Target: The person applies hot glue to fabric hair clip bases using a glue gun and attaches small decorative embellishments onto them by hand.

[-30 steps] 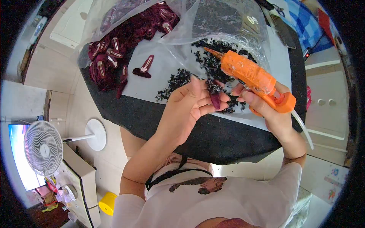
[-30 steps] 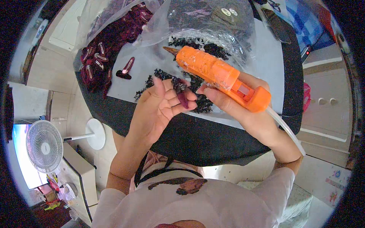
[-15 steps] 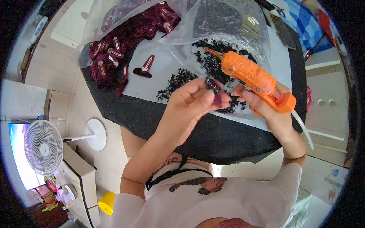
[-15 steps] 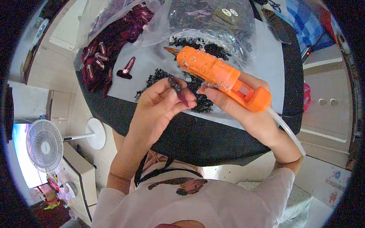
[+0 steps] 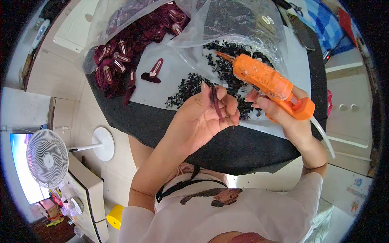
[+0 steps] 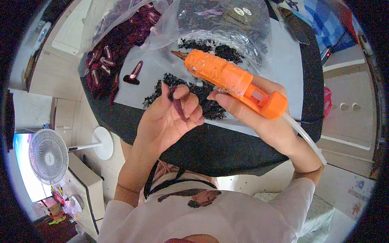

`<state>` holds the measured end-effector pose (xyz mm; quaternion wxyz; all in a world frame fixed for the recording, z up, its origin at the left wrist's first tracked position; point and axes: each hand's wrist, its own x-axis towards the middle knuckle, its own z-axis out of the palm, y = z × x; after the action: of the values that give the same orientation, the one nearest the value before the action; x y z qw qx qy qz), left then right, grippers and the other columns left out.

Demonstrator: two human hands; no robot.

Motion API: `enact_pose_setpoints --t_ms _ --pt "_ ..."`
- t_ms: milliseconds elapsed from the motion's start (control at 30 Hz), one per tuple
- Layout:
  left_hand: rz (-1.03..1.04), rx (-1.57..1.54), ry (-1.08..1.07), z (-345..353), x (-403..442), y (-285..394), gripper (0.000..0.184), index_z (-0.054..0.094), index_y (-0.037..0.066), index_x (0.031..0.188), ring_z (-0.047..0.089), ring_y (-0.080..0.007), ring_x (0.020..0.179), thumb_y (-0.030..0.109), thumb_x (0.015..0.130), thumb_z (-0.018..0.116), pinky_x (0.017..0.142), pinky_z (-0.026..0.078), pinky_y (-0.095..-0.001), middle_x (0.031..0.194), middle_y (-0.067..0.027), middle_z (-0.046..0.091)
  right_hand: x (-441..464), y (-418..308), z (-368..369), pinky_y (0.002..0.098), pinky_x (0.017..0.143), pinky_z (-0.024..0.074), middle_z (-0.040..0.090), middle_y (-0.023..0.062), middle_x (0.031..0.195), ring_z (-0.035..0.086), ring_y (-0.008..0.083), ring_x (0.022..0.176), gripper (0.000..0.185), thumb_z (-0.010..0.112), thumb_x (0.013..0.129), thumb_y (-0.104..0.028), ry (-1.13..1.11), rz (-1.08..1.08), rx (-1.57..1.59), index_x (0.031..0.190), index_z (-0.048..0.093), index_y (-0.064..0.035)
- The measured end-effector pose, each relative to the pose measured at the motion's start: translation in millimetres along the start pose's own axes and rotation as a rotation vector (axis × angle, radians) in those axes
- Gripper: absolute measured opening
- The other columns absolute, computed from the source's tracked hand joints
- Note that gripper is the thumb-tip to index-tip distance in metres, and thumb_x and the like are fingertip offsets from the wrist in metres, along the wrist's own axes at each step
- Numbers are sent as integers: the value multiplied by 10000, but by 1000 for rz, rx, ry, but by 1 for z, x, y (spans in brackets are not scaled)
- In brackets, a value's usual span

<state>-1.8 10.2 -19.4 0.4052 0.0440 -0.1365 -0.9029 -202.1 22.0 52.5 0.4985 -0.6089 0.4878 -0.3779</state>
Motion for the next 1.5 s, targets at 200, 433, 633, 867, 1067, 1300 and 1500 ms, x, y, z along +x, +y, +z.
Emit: enact_pose_setpoints --t_ms 200,433,633,867,1067,1300,1500 --pt "48 118 13 -1 -2 -1 305 471 78 855 525 -192 789 377 912 480 786 428 -334 796 -56 512 0 0 0 212 688 447 654 96 915 601 117 818 345 627 808 -127 0 -4 -3 1112 564 24" --pt "50 176 38 -4 -2 0 299 476 61 824 495 -172 730 342 924 473 720 417 -321 722 -42 496 1 1 0 225 715 460 648 105 937 610 137 840 368 626 809 -122 -8 -7 21 1133 544 33" --pt "60 148 169 8 2 1 354 467 73 796 479 -164 703 397 930 418 716 415 -316 711 -43 486 2 1 0 252 761 478 638 118 953 616 165 876 376 623 811 -118 -16 -6 12 1138 533 43" --pt "83 164 141 -4 0 0 358 491 63 822 510 -177 769 386 944 398 747 432 -321 776 -61 510 0 0 -1 259 779 476 638 113 947 614 169 892 356 624 810 -107 -17 -8 17 1125 543 40" --pt "217 402 254 12 -4 -2 267 547 -16 1004 574 -192 831 234 928 492 779 462 -323 897 -110 588 -3 -4 -3 254 779 471 640 101 933 608 149 869 332 625 810 -106 -12 -3 31 1105 561 31" --pt "938 1644 493 70 -33 -3 174 519 -59 966 584 -203 762 85 880 473 722 489 -322 781 -121 576 -6 -9 -10 209 692 453 642 83 917 581 93 765 316 615 821 -129 52 -54 89 1097 566 18" --pt "1759 1979 150 132 50 76 314 465 -25 1142 545 -266 959 114 866 518 849 435 -346 1011 -181 546 -5 -5 -12 205 640 441 625 71 911 567 91 734 325 601 832 -153 187 -139 258 1118 555 -5"
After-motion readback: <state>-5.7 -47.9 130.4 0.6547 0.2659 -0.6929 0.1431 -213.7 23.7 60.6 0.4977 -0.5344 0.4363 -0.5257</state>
